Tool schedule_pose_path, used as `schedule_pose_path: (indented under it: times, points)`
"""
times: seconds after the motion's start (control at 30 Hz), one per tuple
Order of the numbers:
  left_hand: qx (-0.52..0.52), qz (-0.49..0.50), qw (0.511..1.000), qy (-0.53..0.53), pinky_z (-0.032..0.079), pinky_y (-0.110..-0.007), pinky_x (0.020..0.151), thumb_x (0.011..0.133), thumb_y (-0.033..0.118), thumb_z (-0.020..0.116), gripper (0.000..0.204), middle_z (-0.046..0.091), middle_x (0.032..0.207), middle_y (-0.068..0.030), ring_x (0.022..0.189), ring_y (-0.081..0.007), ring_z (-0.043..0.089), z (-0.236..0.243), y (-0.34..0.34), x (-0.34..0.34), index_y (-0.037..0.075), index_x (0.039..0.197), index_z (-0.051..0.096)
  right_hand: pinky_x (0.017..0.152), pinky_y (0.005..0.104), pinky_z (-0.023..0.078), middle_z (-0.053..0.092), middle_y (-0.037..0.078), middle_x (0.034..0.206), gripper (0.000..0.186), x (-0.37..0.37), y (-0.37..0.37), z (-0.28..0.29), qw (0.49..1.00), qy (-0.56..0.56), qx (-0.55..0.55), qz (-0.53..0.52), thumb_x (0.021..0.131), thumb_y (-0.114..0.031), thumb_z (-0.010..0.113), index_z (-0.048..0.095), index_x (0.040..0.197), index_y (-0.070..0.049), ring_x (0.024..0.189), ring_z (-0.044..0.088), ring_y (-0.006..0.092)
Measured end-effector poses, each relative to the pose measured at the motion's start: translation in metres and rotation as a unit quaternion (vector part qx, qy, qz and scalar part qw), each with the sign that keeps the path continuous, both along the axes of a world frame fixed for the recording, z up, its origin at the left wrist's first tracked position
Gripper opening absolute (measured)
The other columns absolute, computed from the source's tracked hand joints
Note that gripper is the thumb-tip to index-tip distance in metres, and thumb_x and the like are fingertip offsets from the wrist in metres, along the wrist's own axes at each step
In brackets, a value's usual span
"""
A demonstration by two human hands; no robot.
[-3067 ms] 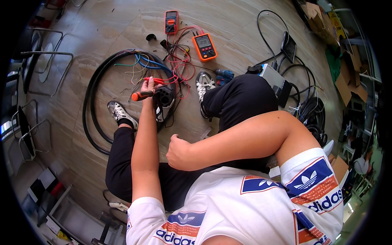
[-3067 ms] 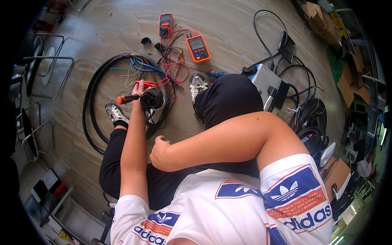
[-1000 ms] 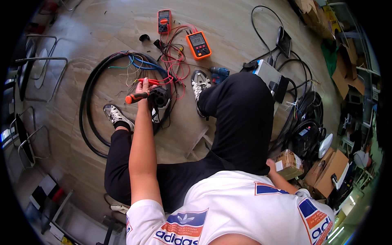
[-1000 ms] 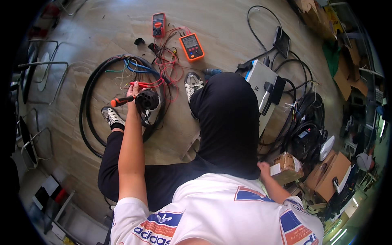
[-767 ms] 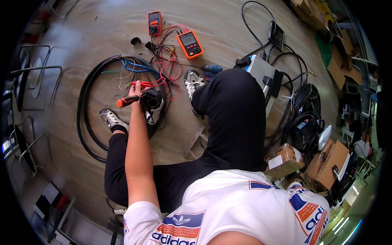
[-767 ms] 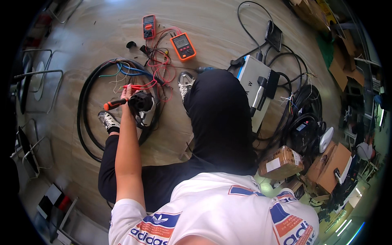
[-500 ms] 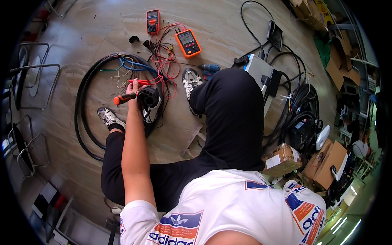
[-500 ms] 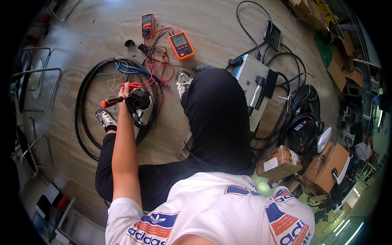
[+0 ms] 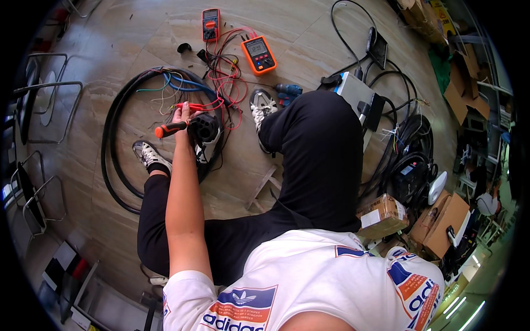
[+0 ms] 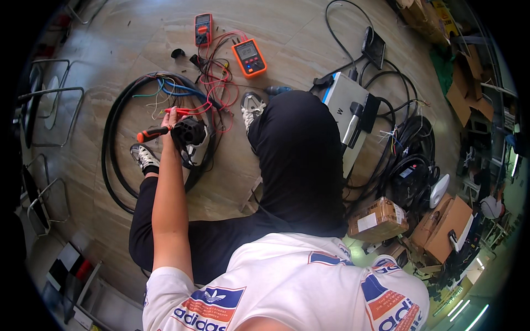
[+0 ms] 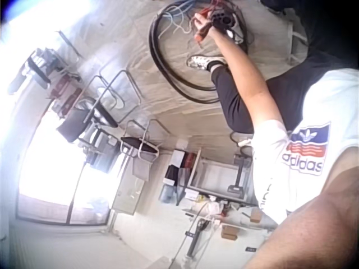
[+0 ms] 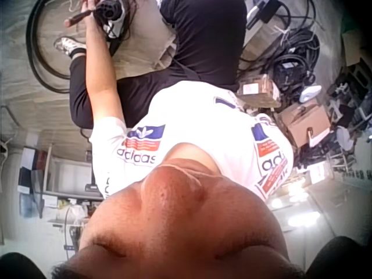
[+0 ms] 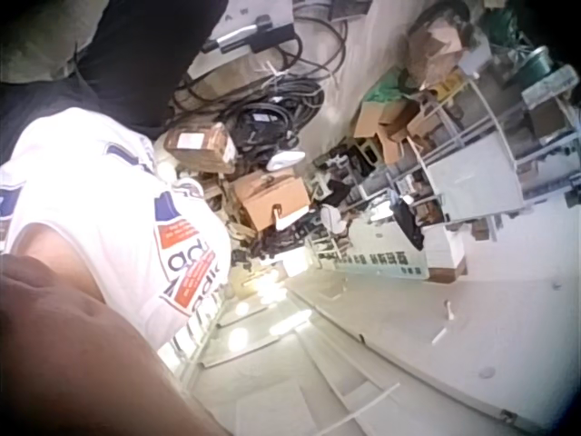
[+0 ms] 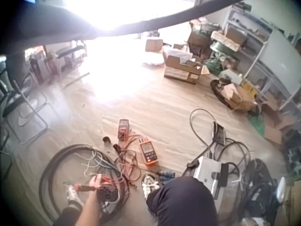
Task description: The person uses a screwdriver to tighten components in a black circular connector, then uses a multimeter probe to test wires and connections, comparing readings on the digital multimeter display.
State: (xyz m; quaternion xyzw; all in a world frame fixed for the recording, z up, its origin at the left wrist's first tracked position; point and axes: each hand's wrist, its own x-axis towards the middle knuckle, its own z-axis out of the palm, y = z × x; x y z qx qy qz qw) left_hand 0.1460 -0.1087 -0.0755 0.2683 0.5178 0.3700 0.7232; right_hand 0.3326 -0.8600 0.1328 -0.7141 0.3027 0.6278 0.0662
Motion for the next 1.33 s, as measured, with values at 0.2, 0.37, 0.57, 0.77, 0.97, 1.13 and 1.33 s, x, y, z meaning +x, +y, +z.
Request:
schedule_pose_path:
  times: [0.2, 0.37, 0.57, 0.77, 0.97, 1.13, 1.33]
  points:
    - [-0.002, 0.010, 1.000, 0.005, 0.061, -0.029, 0.061, 0.098, 0.028, 0.072, 0.029, 0.068, 0.089, -0.0090, 0.068, -0.0222, 0.072, 0.000, 0.001, -0.001, 0.004, 0.106, 0.057, 0.072, 0.0347, 0.058, 0.072, 0.014, 0.086, 0.026, 0.006, -0.001, -0.002, 0.999, 0.037, -0.013, 0.007, 0.101, -0.020, 0.054, 0.069, 0.102, 0.001, 0.079, 0.072, 0.0231]
    - [0.003, -0.002, 1.000, 0.015, 0.061, -0.029, 0.061, 0.098, 0.028, 0.072, 0.029, 0.067, 0.088, -0.0089, 0.068, -0.0215, 0.072, -0.006, 0.002, -0.003, 0.004, 0.105, 0.057, 0.076, 0.0351, 0.060, 0.074, 0.016, 0.090, 0.028, 0.025, 0.000, -0.013, 0.994, 0.100, -0.028, 0.023, 0.101, -0.019, 0.053, 0.071, 0.106, 0.002, 0.083, 0.073, 0.0240]
    - [0.001, 0.005, 1.000, 0.002, 0.061, -0.028, 0.060, 0.099, 0.029, 0.071, 0.030, 0.068, 0.088, -0.0085, 0.068, -0.0205, 0.072, -0.019, 0.006, 0.006, 0.003, 0.106, 0.058, 0.080, 0.0356, 0.062, 0.076, 0.017, 0.094, 0.032, 0.117, 0.042, -0.057, 0.925, 0.316, -0.020, 0.211, 0.101, -0.018, 0.052, 0.074, 0.110, 0.004, 0.088, 0.076, 0.0252]
    - [-0.014, 0.015, 0.999, 0.030, 0.059, -0.027, 0.057, 0.099, 0.029, 0.070, 0.029, 0.067, 0.088, -0.0072, 0.066, -0.0195, 0.072, -0.010, 0.000, -0.001, 0.005, 0.107, 0.058, 0.062, 0.0362, 0.060, 0.075, 0.014, 0.076, 0.032, 0.233, 0.298, -0.052, 0.812, 0.125, 0.089, 0.563, 0.090, -0.028, 0.058, 0.077, 0.089, -0.001, 0.068, 0.074, 0.0239]
    - [-0.002, 0.016, 1.000, 0.025, 0.059, -0.027, 0.056, 0.099, 0.029, 0.071, 0.030, 0.066, 0.088, -0.0073, 0.064, -0.0195, 0.071, -0.005, -0.002, -0.009, 0.004, 0.106, 0.058, 0.084, 0.0457, 0.054, 0.070, 0.025, 0.102, 0.037, 0.252, 0.489, -0.092, 0.593, -0.232, 0.540, 0.550, 0.088, -0.030, 0.067, 0.066, 0.111, -0.002, 0.099, 0.068, 0.0422]
    - [-0.032, 0.006, 0.999, 0.025, 0.059, -0.029, 0.056, 0.099, 0.030, 0.070, 0.030, 0.069, 0.087, -0.0080, 0.061, -0.0188, 0.070, 0.001, -0.004, 0.011, 0.004, 0.106, 0.059, 0.098, 0.0469, 0.052, 0.050, 0.023, 0.144, 0.063, 0.262, 0.559, -0.170, 0.500, -0.312, 0.392, 0.706, 0.087, -0.026, 0.069, 0.047, 0.144, -0.010, 0.123, 0.058, 0.0392]
    - [-0.016, 0.007, 0.999, 0.041, 0.058, -0.028, 0.058, 0.099, 0.030, 0.069, 0.031, 0.071, 0.091, -0.0090, 0.065, -0.0201, 0.071, -0.007, -0.004, 0.000, 0.004, 0.114, 0.060, 0.106, 0.0502, 0.049, 0.031, 0.017, 0.163, 0.090, 0.202, 0.617, -0.219, 0.469, -0.302, 0.270, 0.785, 0.084, -0.029, 0.072, 0.026, 0.161, -0.019, 0.134, 0.049, 0.0402]
